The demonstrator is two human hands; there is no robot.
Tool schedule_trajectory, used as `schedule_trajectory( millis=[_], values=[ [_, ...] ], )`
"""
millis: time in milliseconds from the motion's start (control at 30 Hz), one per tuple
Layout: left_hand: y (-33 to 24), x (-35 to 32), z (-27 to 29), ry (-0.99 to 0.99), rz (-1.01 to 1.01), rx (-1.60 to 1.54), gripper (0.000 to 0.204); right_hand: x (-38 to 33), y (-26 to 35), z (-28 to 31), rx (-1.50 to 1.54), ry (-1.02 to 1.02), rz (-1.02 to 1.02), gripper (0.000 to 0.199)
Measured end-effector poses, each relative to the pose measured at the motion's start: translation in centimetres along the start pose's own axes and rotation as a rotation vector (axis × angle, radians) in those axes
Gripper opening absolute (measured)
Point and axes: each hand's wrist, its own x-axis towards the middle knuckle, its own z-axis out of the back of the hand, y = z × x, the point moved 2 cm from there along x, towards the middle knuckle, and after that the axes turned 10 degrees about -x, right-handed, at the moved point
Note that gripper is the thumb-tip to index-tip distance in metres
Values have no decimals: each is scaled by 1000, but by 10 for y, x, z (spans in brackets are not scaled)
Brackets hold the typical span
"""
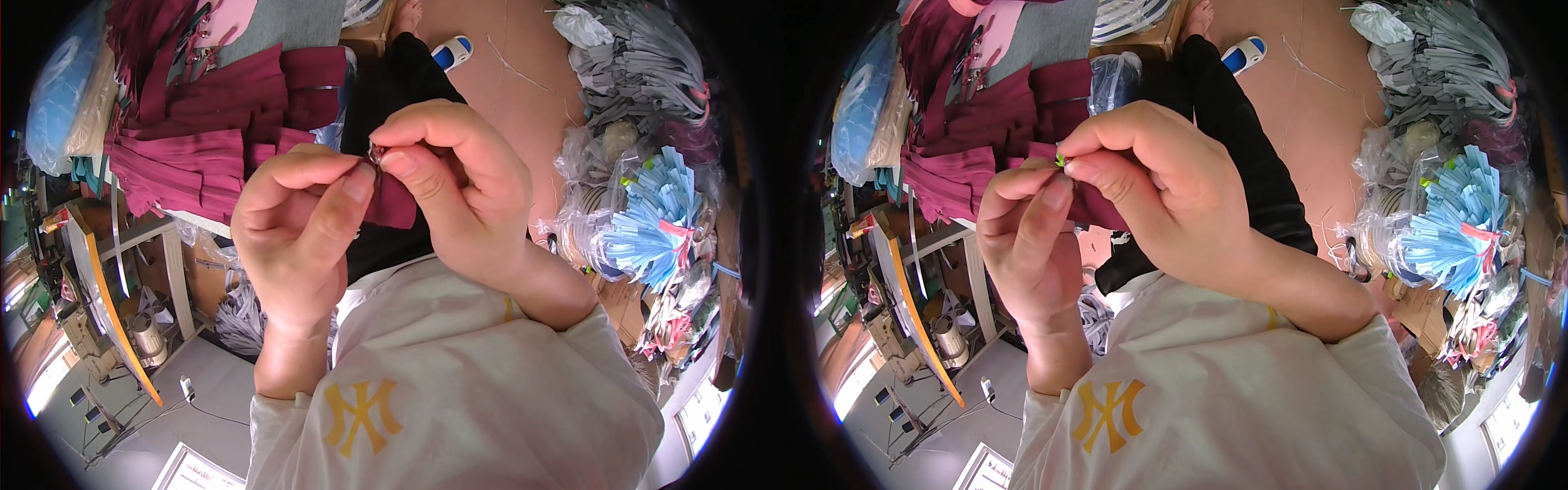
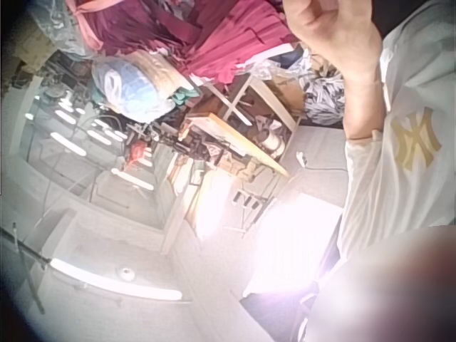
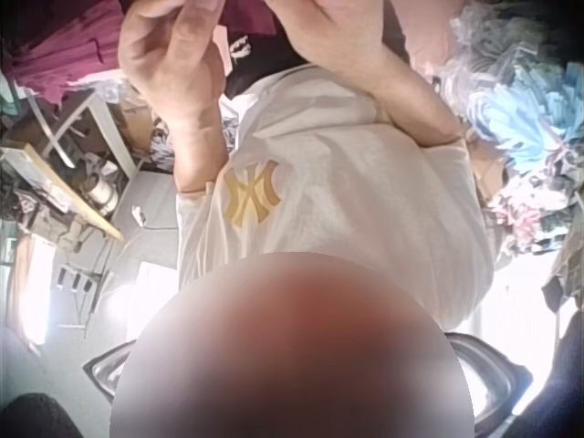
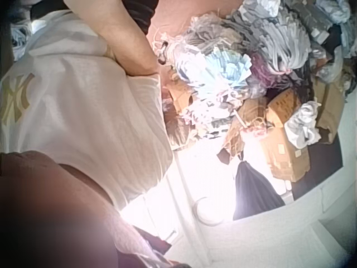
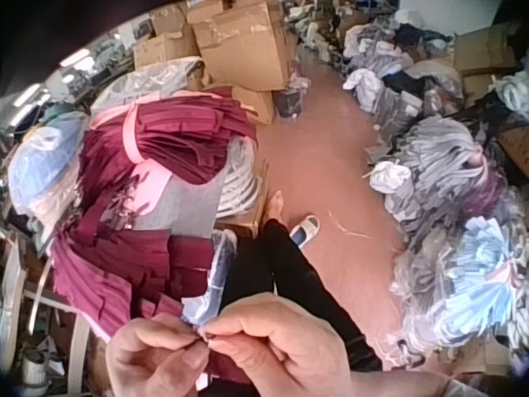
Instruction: Manually attaching metal sliders to maroon zipper tape.
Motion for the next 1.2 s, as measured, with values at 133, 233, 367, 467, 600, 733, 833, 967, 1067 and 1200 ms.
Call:
schedule_trajectory(
  millis=[133,233,367,467,600,733,833,967,1067,1200],
  values=[
    [1,1,0,2,7,3,18,-1,-1,-1,-7,-21,-10,13],
    [0,2,-1,5,15,2,18,-1,0,0,-22,-12,8,13],
    [-2,4,1,29,50,-22,17,2,0,-5,-13,-79,-10,11],
    [-5,6,-1,10,59,-32,17,5,1,-4,-31,-112,-7,11],
    [-5,5,0,7,38,-21,17,5,3,-2,-57,-64,-32,10],
    [-3,3,-1,-40,43,-25,20,5,2,0,-40,-52,-59,10],
    [-2,1,-2,-76,60,-44,22,5,2,-1,22,-107,-78,9],
    [-4,2,-2,-90,84,-65,23,6,2,0,18,-123,-79,9],
    [-1,3,-4,-60,42,-57,23,6,4,1,-9,-113,-60,9],
    [-4,4,-1,-2,22,-44,23,7,3,0,5,-103,-34,10]
  ],
)
